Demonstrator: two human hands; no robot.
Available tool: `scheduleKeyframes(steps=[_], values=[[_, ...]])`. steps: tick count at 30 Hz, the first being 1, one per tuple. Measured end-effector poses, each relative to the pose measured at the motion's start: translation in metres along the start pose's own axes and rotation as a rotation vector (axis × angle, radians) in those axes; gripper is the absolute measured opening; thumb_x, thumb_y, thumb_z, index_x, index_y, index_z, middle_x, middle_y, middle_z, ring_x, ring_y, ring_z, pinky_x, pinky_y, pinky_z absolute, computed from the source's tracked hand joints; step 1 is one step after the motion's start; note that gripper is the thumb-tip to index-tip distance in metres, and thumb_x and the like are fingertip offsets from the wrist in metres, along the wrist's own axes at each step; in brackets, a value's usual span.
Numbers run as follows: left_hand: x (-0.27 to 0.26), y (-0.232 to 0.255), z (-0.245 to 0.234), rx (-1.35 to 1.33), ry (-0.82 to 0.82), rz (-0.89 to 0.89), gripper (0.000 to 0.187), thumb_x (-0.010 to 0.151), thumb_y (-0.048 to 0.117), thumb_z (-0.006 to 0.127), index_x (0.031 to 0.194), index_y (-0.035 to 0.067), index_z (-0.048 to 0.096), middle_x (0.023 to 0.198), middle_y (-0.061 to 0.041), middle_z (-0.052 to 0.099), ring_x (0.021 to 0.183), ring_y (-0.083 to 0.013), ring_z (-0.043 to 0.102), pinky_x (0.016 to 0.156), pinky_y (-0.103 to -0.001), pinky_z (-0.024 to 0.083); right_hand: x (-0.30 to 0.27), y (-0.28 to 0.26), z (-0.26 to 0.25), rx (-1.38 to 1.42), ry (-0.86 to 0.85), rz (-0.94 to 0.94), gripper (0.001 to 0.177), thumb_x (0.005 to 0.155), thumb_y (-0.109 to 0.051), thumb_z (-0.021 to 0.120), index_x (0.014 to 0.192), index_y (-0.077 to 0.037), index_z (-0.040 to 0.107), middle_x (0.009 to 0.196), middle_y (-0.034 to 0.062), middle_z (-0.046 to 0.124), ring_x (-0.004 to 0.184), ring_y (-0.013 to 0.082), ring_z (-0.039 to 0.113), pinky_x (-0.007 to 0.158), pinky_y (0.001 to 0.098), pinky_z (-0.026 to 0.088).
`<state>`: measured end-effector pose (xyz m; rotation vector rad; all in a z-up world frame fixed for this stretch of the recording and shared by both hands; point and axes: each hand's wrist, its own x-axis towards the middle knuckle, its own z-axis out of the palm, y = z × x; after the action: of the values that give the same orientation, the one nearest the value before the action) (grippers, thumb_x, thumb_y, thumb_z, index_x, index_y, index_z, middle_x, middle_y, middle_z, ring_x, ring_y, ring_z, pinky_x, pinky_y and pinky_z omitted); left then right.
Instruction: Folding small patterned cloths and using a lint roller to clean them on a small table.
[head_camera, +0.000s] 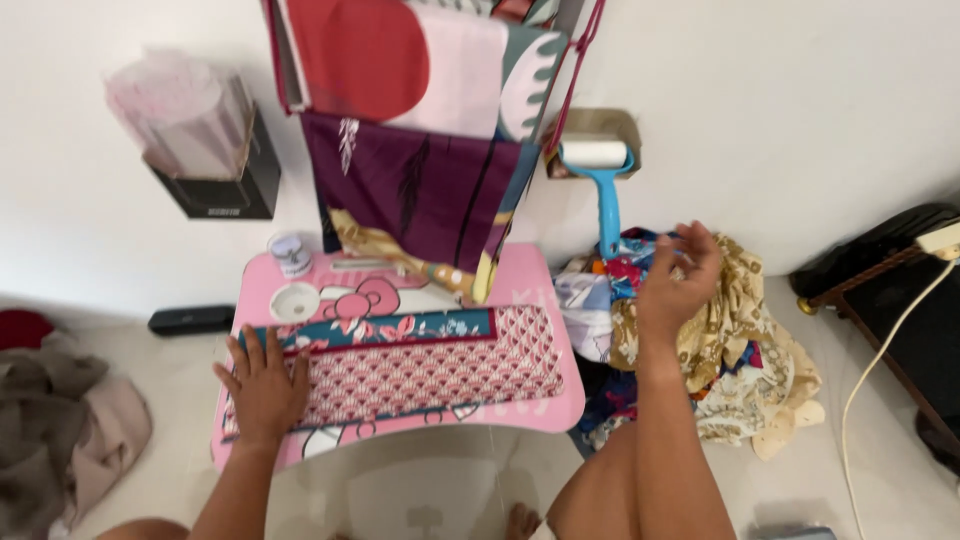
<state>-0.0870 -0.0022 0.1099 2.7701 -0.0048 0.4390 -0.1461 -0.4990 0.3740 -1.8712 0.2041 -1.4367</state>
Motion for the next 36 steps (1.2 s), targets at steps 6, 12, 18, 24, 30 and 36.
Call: scheduleKeyframes(steps=[6, 12, 18, 24, 30, 36], values=[[-0.033, -0.017, -0.052, 0.13, -0.229, 0.186, 0.083, 0.097, 0.067, 0.038, 0.161, 0.015, 0.036, 0.173, -0.015, 0.024, 0.161, -0.0379, 0.016, 0.129, -0.059, 0.012, -0.074, 0.042, -0.019, -0.027, -0.488, -0.182, 0.022, 0.087, 0.0, 0.079, 0.106, -0.01, 0.078, 0.095, 0.0082, 0.074, 0.087, 0.0277, 0.072, 0.075, 0.0306, 0.06], [-0.081, -0.025, -0.085, 0.319, -0.382, 0.362, 0.117, 0.075, 0.1, 0.04, 0.163, 0.023, 0.026, 0.174, -0.008, 0.018, 0.161, -0.0309, 0.012, 0.132, -0.052, 0.003, -0.153, 0.059, -0.027, -0.26, -1.218, -0.333, 0.083, 0.082, -0.038, 0.079, 0.149, 0.002, 0.05, 0.143, 0.0321, 0.055, 0.134, 0.0481, 0.053, 0.117, 0.0528, 0.04], [-0.112, -0.052, -0.058, 0.245, -0.169, 0.449, 0.111, 0.075, 0.071, 0.063, 0.165, 0.021, 0.022, 0.173, -0.007, 0.02, 0.16, -0.0303, 0.017, 0.132, -0.052, 0.01, -0.204, 0.073, -0.048, -0.687, -1.525, -0.483, 0.108, 0.085, -0.071, 0.067, 0.161, -0.007, 0.025, 0.169, 0.0211, 0.022, 0.158, 0.0382, 0.016, 0.128, 0.0557, 0.009], [-0.131, -0.045, -0.058, 0.322, 0.113, 0.52, 0.079, 0.086, 0.027, 0.068, 0.159, 0.016, 0.04, 0.166, -0.012, 0.039, 0.154, -0.0323, 0.036, 0.129, -0.054, 0.023, -0.234, 0.102, -0.066, -0.562, -1.021, -0.883, 0.073, 0.089, -0.043, 0.066, 0.15, -0.006, 0.05, 0.154, 0.0207, 0.051, 0.143, 0.0359, 0.048, 0.124, 0.0502, 0.031], [-0.14, -0.042, -0.072, 0.32, 0.266, 0.612, 0.049, 0.096, 0.012, 0.057, 0.145, 0.013, 0.058, 0.151, -0.013, 0.058, 0.143, -0.0313, 0.053, 0.127, -0.051, 0.033, -0.234, 0.105, -0.079, -0.407, -0.847, -0.943, 0.046, 0.094, -0.034, 0.066, 0.134, -0.012, 0.067, 0.141, 0.0113, 0.066, 0.129, 0.0265, 0.063, 0.115, 0.0407, 0.046], [-0.147, -0.047, -0.078, 0.29, 0.285, 0.619, 0.043, 0.098, 0.009, 0.055, 0.14, 0.013, 0.065, 0.143, -0.012, 0.066, 0.139, -0.0295, 0.058, 0.126, -0.051, 0.036, -0.224, 0.081, -0.094, -0.374, -0.87, -0.923, 0.027, 0.097, -0.021, 0.064, 0.121, -0.011, 0.072, 0.129, 0.0101, 0.073, 0.12, 0.0247, 0.069, 0.11, 0.0382, 0.05]])
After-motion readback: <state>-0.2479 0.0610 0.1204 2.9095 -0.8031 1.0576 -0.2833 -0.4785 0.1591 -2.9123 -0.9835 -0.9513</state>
